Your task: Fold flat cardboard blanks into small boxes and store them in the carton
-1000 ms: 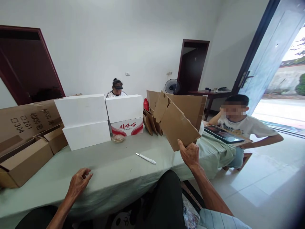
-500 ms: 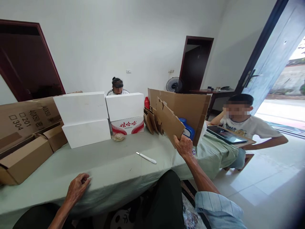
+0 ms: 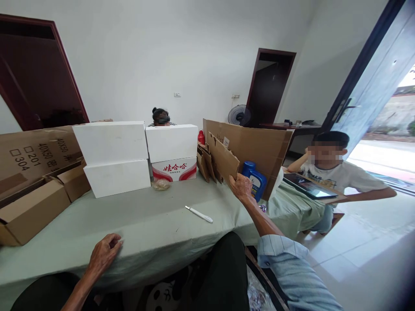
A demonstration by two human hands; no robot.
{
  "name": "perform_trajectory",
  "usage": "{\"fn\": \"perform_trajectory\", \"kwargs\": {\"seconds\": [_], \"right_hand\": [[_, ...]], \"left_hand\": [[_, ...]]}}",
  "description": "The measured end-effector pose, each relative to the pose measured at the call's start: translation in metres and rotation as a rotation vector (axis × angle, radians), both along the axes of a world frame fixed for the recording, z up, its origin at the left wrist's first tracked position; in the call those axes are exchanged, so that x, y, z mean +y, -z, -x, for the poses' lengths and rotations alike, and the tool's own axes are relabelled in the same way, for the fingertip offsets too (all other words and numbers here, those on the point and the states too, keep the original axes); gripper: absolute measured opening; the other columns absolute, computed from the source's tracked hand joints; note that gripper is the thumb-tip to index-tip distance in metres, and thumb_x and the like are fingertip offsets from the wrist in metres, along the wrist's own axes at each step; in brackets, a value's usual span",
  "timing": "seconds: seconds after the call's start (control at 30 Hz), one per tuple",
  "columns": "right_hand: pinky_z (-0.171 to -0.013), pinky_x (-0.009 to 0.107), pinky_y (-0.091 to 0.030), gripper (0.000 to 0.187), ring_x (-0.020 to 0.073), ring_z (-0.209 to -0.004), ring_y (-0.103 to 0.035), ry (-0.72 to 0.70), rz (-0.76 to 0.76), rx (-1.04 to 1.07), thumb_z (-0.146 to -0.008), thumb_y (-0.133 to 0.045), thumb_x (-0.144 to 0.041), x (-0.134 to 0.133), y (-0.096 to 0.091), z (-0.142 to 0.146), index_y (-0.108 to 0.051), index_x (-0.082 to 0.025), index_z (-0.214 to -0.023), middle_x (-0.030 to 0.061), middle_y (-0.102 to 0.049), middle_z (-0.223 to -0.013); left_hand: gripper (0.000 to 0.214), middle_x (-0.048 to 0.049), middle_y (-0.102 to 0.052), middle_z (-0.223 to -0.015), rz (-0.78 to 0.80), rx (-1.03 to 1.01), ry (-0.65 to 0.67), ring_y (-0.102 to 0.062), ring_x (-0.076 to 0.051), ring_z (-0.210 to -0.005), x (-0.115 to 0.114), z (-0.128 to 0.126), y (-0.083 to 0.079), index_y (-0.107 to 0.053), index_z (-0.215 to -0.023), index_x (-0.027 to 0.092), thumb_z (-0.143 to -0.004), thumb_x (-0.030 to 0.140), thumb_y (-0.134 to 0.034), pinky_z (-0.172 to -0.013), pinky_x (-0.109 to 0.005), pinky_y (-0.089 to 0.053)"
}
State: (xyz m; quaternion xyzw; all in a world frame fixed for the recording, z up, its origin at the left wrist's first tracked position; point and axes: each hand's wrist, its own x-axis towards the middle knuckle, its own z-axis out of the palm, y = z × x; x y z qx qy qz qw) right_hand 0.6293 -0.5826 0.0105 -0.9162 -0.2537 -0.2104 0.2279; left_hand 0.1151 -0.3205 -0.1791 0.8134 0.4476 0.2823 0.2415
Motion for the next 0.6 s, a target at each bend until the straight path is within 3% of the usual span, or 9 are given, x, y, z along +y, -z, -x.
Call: {"fn": "perform_trajectory", "kwargs": {"seconds": [0.33,0.6], "right_hand": [[-0.074,0.033,-0.038,0.035,0.0278,-0.097,-0.069,-0.029,0.055,0.036,-0.106,-0.051,-0.031,0.034,-0.006,-0.021,-0.080,-0.014,-0.113,0.0178,-0.078,-0.107],[-0.073,0.033,-0.035,0.034,0.0259,-0.095,-0.068,-0.051,0.062,0.004,-0.107,-0.052,-0.032,0.054,-0.008,-0.034,-0.080,-0.015,-0.110,0.0163,-0.078,-0.108]], "left_hand": [[0.037,-0.0046,-0.080,-0.078,0.003,0.003,-0.009,-0.077,-0.026,-0.073,-0.001,-0.003,-0.007,-0.075,-0.089,0.025,-0.077,0.056,-0.057,-0.072,-0.034,-0.058],[0.043,-0.0040,-0.080,-0.082,-0.031,0.043,-0.105,-0.076,-0.027,-0.076,-0.008,-0.010,0.013,-0.077,-0.094,0.027,-0.083,0.060,-0.052,-0.068,-0.033,-0.054]]}}
